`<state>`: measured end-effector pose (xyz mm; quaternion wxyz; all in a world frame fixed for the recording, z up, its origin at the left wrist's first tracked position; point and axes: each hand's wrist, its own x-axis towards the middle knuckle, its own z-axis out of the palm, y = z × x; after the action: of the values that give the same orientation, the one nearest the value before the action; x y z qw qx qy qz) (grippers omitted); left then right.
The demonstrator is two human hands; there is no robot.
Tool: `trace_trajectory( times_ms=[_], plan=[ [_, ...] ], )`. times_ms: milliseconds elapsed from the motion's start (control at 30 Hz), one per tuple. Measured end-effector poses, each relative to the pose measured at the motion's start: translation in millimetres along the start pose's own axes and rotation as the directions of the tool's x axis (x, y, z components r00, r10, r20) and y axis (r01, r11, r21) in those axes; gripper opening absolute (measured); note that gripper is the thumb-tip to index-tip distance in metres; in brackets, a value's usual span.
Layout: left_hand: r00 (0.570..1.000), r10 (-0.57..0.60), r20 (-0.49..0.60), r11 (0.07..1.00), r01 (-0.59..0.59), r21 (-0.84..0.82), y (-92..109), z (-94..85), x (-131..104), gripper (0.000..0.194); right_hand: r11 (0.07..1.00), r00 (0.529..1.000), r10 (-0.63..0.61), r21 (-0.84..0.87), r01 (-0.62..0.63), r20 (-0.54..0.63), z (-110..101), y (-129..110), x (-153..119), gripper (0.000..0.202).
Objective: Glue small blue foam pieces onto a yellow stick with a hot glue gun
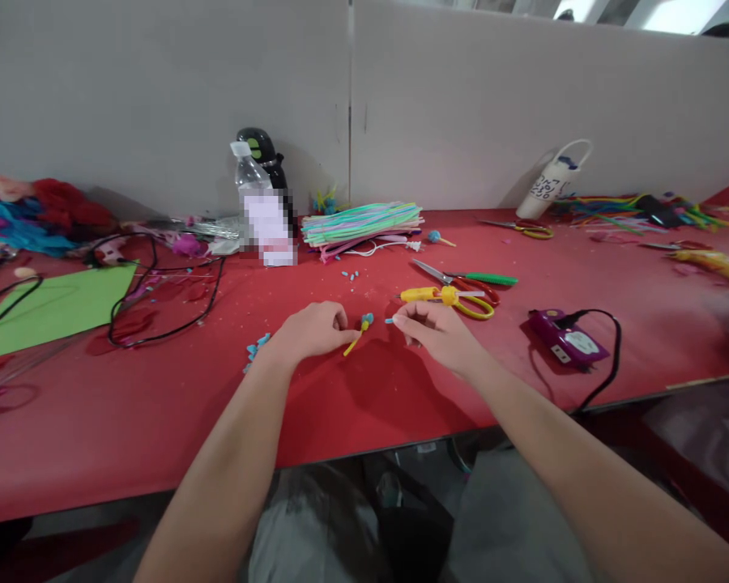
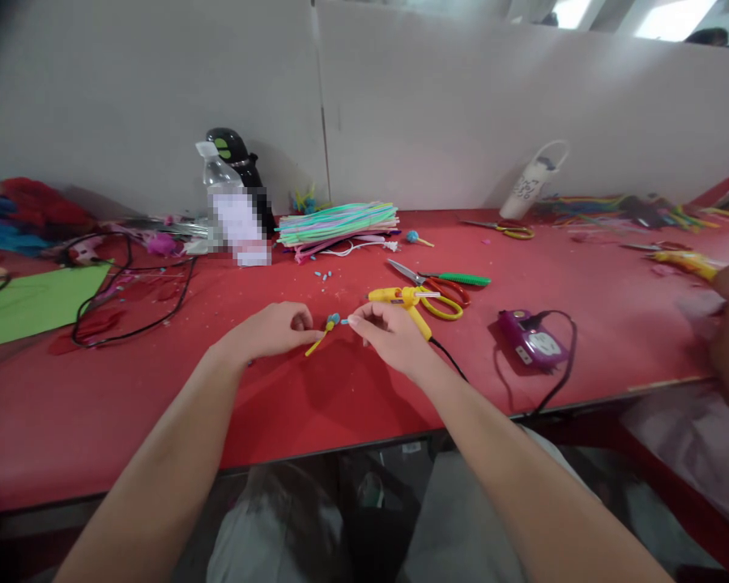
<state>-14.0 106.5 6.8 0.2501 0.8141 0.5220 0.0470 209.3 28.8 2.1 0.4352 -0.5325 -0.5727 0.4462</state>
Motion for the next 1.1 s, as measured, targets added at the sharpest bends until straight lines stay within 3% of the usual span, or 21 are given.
trace_trajectory(
  times_ms=[167, 267, 567, 733, 1100],
  plan=[
    [0.998, 0.033, 0.058, 0.999, -0.032, -0.011, 11.7, 3.6, -1.6, 0.040, 1.000, 1.000, 0.009, 0.006, -0.009, 0.015, -1.3, -2.5, -2.8, 0.024],
    [0.998, 0.044, 0.044, 0.999, -0.044, -0.005, 10.5, 7.6, 1.4, 0.028, 1.000, 1.000, 0.016, -0.007, -0.016, 0.004, -2.1, -5.0, -3.3, 0.024],
    [0.963, 0.172, -0.205, 0.982, -0.185, -0.046, 12.9, -3.2, -6.7, 0.019, 0.998, 0.999, -0.034, -0.052, 0.033, -0.023, -3.2, -6.2, -7.9, 0.021],
    [0.920, 0.141, -0.365, 0.976, -0.192, -0.107, 11.1, -11.1, -7.4, 0.013, 0.992, 0.994, -0.100, -0.075, 0.097, -0.047, -4.6, -9.0, -13.4, 0.017],
    [0.894, 0.152, -0.422, 0.982, -0.186, -0.040, 7.1, -9.2, -2.2, 0.016, 0.987, 0.991, -0.128, -0.107, 0.123, -0.043, -8.2, -14.7, -18.1, 0.017]
  ],
)
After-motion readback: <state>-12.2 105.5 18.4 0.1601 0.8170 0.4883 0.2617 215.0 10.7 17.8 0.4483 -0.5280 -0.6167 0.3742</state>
